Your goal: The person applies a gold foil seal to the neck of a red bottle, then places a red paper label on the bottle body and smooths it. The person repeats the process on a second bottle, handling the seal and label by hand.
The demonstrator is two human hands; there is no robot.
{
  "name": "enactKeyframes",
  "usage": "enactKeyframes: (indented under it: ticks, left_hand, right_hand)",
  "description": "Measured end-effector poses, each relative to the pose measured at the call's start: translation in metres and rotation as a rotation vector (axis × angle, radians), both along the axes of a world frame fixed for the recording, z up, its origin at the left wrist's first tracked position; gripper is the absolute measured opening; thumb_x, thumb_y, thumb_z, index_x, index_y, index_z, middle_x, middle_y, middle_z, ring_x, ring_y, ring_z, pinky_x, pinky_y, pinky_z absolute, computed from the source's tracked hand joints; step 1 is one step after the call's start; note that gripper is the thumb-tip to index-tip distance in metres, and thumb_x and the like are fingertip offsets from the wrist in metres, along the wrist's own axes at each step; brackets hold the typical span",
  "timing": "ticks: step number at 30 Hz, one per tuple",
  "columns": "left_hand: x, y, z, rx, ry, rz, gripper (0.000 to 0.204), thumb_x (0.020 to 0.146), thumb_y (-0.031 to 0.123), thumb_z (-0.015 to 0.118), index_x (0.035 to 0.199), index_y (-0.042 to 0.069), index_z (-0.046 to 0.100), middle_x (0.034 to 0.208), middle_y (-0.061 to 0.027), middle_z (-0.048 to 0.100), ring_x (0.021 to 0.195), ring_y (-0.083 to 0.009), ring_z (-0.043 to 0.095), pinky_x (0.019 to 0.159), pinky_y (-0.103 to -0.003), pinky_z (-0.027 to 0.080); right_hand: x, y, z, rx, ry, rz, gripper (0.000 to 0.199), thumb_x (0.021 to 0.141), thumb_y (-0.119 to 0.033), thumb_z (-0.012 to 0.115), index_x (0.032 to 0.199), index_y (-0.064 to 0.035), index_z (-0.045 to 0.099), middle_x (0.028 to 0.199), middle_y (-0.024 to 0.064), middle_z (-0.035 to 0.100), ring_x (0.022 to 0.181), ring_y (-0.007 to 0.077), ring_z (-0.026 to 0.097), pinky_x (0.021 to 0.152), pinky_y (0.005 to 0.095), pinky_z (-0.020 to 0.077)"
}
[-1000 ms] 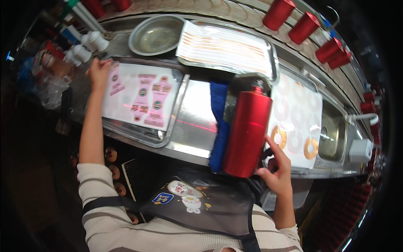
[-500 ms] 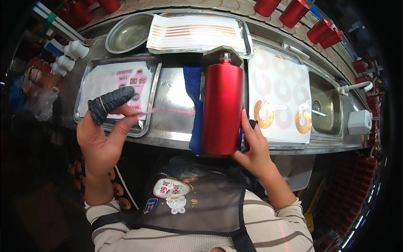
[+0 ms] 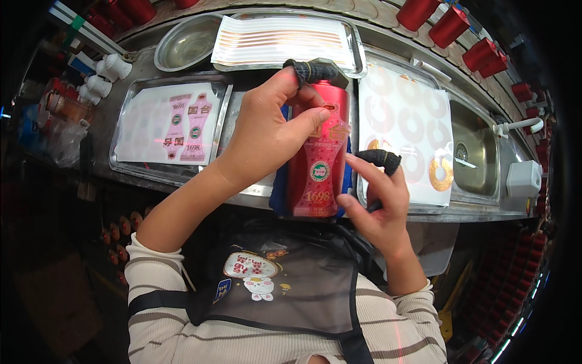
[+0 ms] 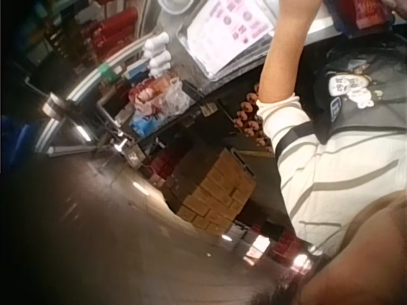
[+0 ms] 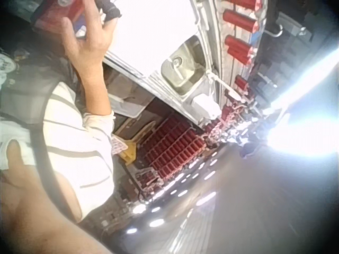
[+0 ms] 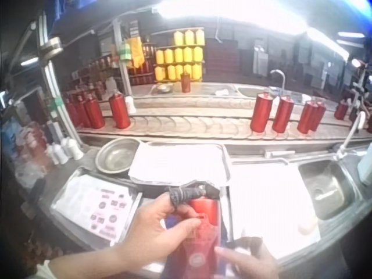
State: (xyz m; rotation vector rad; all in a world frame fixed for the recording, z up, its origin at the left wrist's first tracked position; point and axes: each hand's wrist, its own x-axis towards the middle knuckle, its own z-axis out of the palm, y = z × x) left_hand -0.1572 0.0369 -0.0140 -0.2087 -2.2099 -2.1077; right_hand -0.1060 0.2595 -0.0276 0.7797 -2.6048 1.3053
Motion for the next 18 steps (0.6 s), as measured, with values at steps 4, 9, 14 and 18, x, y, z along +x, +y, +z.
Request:
enactKeyframes:
  ticks: [4, 9, 14, 18]
  left_hand:
    - [-0.017, -0.004, -0.018, -0.314, 0.220, 0.019, 0.021, 0.078, 0.003, 0.072, 0.098, 0.003, 0.067, 0.080, -0.0072, 0.066, 0.079, -0.0220, 0.063, 0.077, -0.034, 0.049]
    - [-0.021, -0.002, -0.026, -0.249, 0.260, 0.161, 0.020, 0.079, 0.008, 0.073, 0.098, 0.003, 0.068, 0.084, -0.0094, 0.067, 0.082, -0.0255, 0.063, 0.083, -0.038, 0.047]
    - [0.014, -0.015, -0.034, -0.453, 0.309, 0.205, 0.039, 0.083, 0.017, 0.074, 0.119, 0.006, 0.063, 0.114, -0.0136, 0.065, 0.104, -0.0298, 0.060, 0.095, -0.044, 0.041]
    - [0.065, -0.020, -0.033, -0.587, 0.380, -0.144, 0.062, 0.087, 0.031, 0.072, 0.142, 0.011, 0.051, 0.151, -0.0118, 0.049, 0.139, -0.0309, 0.041, 0.108, -0.046, 0.026]
  right_hand:
    - [0.000, -0.021, -0.005, 0.026, -0.028, 0.009, 0.066, 0.071, -0.026, 0.086, 0.134, -0.0211, 0.065, 0.134, 0.0206, 0.051, 0.096, 0.0267, 0.065, 0.075, 0.0344, 0.0566]
    - [-0.001, -0.024, -0.001, 0.122, -0.085, -0.010, 0.070, 0.072, -0.029, 0.086, 0.137, -0.0248, 0.062, 0.136, 0.0211, 0.049, 0.099, 0.0273, 0.064, 0.074, 0.0339, 0.0571]
    - [-0.003, -0.019, 0.004, 0.112, -0.168, 0.011, 0.071, 0.074, -0.032, 0.082, 0.138, -0.0107, 0.061, 0.137, 0.0226, 0.050, 0.125, 0.0380, 0.048, 0.103, 0.0438, 0.0423]
    - [-0.021, -0.016, 0.004, 0.130, -0.053, 0.016, 0.071, 0.076, -0.029, 0.081, 0.142, -0.0166, 0.058, 0.135, 0.0186, 0.056, 0.121, 0.0362, 0.051, 0.096, 0.0420, 0.0485]
